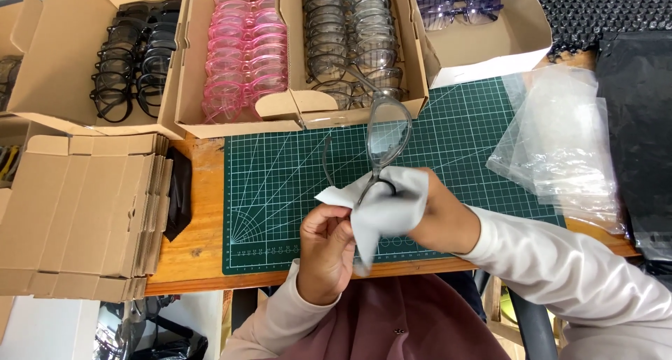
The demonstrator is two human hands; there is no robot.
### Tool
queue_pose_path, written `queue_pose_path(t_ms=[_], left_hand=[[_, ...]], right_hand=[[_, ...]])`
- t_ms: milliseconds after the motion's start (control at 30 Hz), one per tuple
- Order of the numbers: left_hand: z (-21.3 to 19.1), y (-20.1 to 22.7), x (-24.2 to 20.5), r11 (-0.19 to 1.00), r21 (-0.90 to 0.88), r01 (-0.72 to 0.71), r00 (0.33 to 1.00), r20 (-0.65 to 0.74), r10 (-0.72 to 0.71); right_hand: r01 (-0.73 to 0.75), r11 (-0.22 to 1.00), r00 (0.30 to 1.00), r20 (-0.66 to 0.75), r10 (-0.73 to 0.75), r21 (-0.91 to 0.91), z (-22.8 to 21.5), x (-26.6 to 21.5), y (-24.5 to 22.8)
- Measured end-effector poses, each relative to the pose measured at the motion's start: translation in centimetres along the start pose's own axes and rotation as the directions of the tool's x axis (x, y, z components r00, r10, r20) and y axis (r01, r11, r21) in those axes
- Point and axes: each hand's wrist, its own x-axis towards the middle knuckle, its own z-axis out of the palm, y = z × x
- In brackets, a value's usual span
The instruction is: The person holds a pair of eyeglasses and wipes the lenses and frame with a white cloth. They rotate the glasses to clean different sides, including the arms and nose pads, then continue wiping the lenses.
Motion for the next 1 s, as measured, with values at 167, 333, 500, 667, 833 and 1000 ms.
queue_pose_path(t_ms=[167, 333, 500, 667, 833, 1000], left_hand=[[-0.4, -0.4, 0.0, 1.0, 0.013, 0.011, 1.0, -0.028, -0.01], [0.4, 0.0, 0.4, 0.997, -0.067, -0.043, 0.997, 0.062, 0.047], [-0.8, -0.6, -0.1, 1.0, 0.005, 0.024, 0.997, -0.077, -0.023], [-0.3, -0.6, 0.3, 0.999, -0.036, -0.021, 0.999, -0.051, 0.019], [-0.2, -0.2, 0.0, 1.0, -0.012, 0.018, 0.998, -0.059, -0.019], [-0.4, -0.5, 0.2, 1.0, 0.018, 0.013, 0.998, -0.059, -0.012]], right_hand=[[0.021, 0.991, 1.0, 0.022, -0.018, -0.134, -0.1, 0.3, -0.6], [-0.097, 0.995, 0.995, -0.03, 0.098, 0.018, -0.5, 0.3, -0.2], [-0.013, 0.996, 0.998, 0.067, 0.019, -0.089, 0.0, 0.8, -1.5], [-0.122, 0.987, 0.989, -0.075, 0.13, 0.103, -0.7, 0.1, 0.9], [-0.043, 0.994, 0.997, 0.056, 0.049, -0.1, -0.1, 1.0, -1.4], [-0.053, 0.995, 0.997, 0.054, 0.057, -0.081, -0.3, 0.5, -0.8]])
